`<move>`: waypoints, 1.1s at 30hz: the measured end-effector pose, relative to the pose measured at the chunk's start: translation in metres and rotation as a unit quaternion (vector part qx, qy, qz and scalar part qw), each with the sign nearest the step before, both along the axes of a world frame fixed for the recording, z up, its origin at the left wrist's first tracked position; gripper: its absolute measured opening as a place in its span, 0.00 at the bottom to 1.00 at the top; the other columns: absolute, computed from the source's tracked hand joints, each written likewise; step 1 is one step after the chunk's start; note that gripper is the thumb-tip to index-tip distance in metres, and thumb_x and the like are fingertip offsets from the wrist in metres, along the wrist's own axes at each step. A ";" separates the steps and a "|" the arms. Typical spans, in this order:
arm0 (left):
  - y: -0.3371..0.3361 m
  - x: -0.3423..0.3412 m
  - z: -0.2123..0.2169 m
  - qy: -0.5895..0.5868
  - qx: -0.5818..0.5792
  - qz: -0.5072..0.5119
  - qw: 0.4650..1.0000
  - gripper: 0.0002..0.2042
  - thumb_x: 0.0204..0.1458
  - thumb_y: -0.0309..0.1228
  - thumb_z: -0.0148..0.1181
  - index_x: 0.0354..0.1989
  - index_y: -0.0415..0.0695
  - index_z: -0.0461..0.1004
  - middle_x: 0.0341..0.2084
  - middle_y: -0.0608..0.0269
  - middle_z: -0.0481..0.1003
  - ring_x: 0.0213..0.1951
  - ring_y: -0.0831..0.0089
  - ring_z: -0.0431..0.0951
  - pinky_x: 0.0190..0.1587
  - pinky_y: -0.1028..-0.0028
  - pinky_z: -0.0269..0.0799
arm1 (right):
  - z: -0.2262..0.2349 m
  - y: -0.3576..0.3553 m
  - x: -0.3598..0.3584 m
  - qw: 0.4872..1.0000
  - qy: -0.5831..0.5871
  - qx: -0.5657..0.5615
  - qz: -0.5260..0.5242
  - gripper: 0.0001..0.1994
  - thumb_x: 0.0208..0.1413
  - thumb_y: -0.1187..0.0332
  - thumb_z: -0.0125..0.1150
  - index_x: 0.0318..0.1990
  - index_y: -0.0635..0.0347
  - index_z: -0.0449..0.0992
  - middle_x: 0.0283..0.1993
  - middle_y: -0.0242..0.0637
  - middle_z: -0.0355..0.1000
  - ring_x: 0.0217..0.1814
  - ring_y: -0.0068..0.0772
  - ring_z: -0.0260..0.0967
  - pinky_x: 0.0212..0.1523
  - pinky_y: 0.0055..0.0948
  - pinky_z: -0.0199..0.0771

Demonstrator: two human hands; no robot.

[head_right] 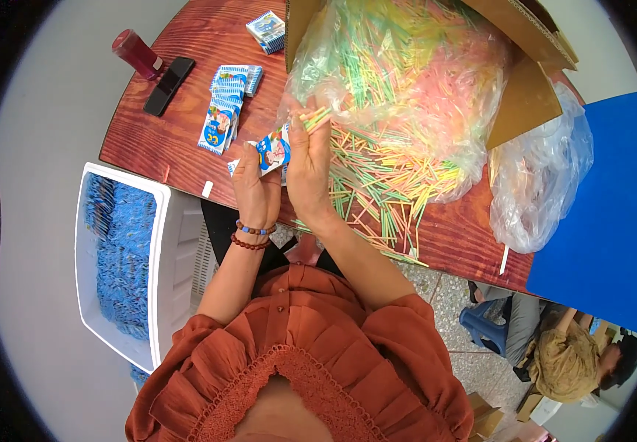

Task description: Packaging small colorful straws and blue packets into plastic bags at a workstation.

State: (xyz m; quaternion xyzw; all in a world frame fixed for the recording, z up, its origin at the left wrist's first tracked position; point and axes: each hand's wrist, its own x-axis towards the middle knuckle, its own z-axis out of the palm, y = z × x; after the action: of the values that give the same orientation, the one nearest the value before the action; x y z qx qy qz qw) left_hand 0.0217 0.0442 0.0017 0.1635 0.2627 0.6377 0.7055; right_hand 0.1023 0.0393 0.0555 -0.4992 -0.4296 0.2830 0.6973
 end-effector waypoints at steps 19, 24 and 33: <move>0.029 -0.028 -0.003 -0.159 0.031 -0.051 0.985 0.14 0.63 0.37 0.50 0.53 0.43 0.68 0.48 0.59 0.75 0.51 0.67 0.74 0.56 0.62 0.69 | 0.004 0.013 -0.001 0.969 -0.083 -0.039 0.228 0.30 0.61 0.71 0.56 0.68 0.65 0.52 0.65 0.47 0.61 0.61 0.33 0.65 0.58 0.29 0.67; 0.036 -0.051 -0.010 -0.266 0.022 -0.041 0.963 0.18 0.63 0.41 0.50 0.56 0.44 0.66 0.49 0.61 0.74 0.51 0.68 0.73 0.58 0.63 0.67 | 0.011 0.026 -0.016 0.934 -0.300 -0.084 0.175 0.20 0.58 0.75 0.57 0.58 0.63 0.68 0.54 0.47 0.72 0.55 0.35 0.71 0.54 0.28 0.70; 0.040 -0.095 -0.017 -0.110 0.034 0.059 0.992 0.16 0.66 0.33 0.44 0.56 0.36 0.66 0.52 0.57 0.72 0.53 0.68 0.72 0.58 0.64 0.67 | -0.006 0.061 -0.042 0.945 -0.175 -0.058 0.272 0.09 0.58 0.75 0.54 0.41 0.66 0.81 0.38 0.38 0.78 0.40 0.24 0.74 0.40 0.22 0.71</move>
State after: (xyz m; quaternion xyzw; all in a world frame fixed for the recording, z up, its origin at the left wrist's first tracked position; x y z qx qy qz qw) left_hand -0.0737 0.0838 -0.0156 0.1005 0.1712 0.7007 0.6853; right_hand 0.0603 0.1004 0.0493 -0.4451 -0.6467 0.3945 0.4775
